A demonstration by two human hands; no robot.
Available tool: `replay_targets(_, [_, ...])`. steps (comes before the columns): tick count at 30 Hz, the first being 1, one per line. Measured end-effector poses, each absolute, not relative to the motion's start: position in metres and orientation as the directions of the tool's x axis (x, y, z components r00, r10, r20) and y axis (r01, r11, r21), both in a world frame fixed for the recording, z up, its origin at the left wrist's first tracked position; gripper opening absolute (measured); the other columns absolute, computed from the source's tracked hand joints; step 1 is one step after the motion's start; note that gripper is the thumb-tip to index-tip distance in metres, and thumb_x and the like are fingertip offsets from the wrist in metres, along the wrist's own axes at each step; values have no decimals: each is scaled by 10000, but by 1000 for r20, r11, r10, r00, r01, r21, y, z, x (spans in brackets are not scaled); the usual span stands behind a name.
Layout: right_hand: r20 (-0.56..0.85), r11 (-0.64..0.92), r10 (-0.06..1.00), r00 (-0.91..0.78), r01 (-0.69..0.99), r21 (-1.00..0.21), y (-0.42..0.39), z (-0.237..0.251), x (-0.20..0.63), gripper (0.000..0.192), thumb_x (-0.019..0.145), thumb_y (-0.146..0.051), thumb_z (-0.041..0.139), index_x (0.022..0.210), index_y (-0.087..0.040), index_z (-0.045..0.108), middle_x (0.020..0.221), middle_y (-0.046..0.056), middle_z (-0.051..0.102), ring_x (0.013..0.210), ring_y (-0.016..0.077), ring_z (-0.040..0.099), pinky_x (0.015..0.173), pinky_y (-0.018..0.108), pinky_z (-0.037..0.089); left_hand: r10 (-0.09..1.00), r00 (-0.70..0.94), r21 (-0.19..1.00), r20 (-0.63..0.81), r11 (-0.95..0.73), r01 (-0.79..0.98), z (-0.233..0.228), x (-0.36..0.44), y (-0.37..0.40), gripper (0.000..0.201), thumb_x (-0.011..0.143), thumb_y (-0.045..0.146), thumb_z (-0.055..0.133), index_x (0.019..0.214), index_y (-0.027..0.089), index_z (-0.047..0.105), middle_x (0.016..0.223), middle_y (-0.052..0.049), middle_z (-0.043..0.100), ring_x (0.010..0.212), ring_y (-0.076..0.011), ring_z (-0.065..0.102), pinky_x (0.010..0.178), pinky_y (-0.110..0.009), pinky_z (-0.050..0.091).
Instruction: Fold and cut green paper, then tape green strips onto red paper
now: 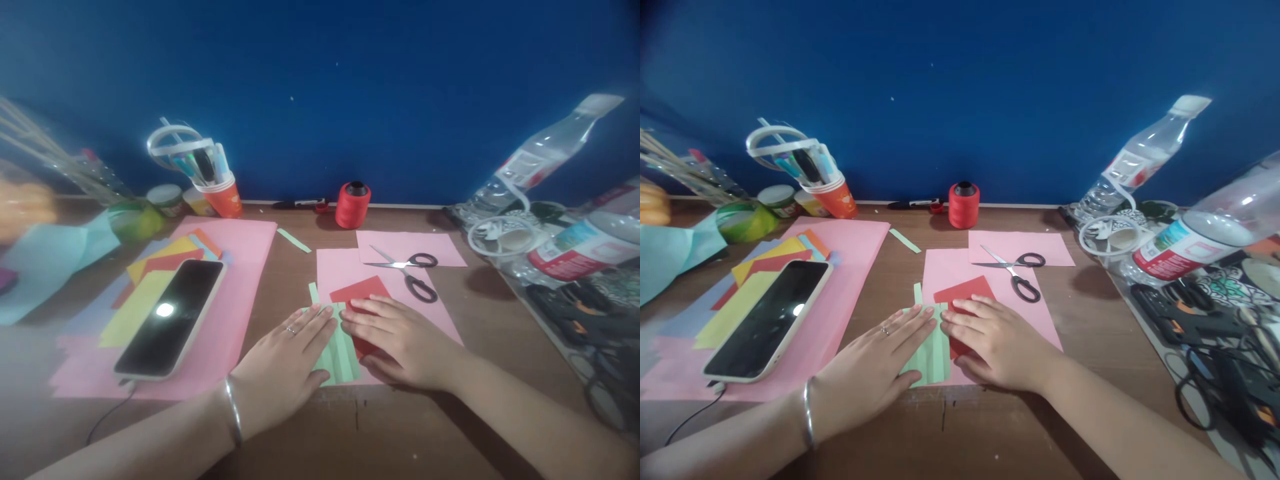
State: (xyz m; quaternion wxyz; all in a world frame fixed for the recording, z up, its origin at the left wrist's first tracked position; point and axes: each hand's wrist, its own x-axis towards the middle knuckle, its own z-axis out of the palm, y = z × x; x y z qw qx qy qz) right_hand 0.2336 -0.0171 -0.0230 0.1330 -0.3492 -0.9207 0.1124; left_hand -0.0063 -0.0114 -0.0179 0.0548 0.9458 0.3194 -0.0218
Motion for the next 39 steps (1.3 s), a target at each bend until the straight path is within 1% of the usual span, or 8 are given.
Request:
replay_targets(8, [122,721,682,-721,635,-277,-19,-23,233,477,821,-310,476,1279,-184,436,1327,31,453,1242,235,347,1024,451,296,605,795,88,-47,-790,606,-21,-7,-17,575,861,368,346,1375,149,207,1442,-73,244,1316,-222,207,1058,-374,213])
replay_targets(13, [137,727,677,-723,629,-274,-19,-23,233,475,816,-304,484,1272,-175,446,1308,42,475,1225,243,370,1012,456,314,606,793,85,-57,-789,609,-20,-7,-17,583,858,370,345,1376,141,203,1444,-77,238,1317,-221,205,1059,-367,214])
replay_targets(20, [150,732,674,-724,625,-273,-18,-24,233,483,807,-286,492,1271,-164,446,1306,53,477,1233,237,359,1001,444,336,625,779,79,-57,-775,628,-23,-5,-19,571,853,354,365,1365,144,224,1440,-75,251,1320,-220,196,1062,-367,207])
replay_targets(24, [139,736,670,-729,627,-254,-19,-25,234,474,822,-296,477,1273,-155,445,1318,42,463,1240,240,346,1015,447,325,628,775,87,-66,-770,632,-21,-6,-19,580,856,360,362,1377,166,194,1451,-54,222,1325,-204,182,1073,-357,183])
replay_targets(28, [172,771,632,-756,590,-239,-19,-25,235,450,837,-246,456,1267,-110,449,1334,55,442,1275,233,290,1038,421,309,620,779,65,-92,-777,626,-17,-7,-12,572,852,274,346,1388,196,163,1462,-1,186,1342,-200,90,1085,-380,132])
replay_targets(30, [187,786,613,-768,567,-247,-19,-25,236,432,837,-223,458,1253,-106,464,1319,62,460,1275,227,295,1039,413,316,604,790,54,-103,-790,611,-15,-7,-9,572,845,217,328,1390,194,157,1468,11,159,1345,-199,59,1086,-382,119])
replay_targets(33, [185,786,612,-769,563,-255,-18,-25,236,412,839,-228,463,1234,-114,486,1283,67,500,1253,234,335,1023,428,340,574,808,46,-130,-811,583,-15,-7,-8,572,841,170,302,1392,183,149,1470,4,140,1343,-189,89,1082,-370,133])
replay_targets(39, [177,786,611,-771,568,-244,-18,-25,234,428,838,-220,455,1254,-117,466,1290,60,493,1253,235,332,1025,427,331,565,815,33,-128,-819,573,-19,-8,-10,561,851,190,293,1393,177,144,1469,-2,142,1339,-179,112,1075,-361,154])
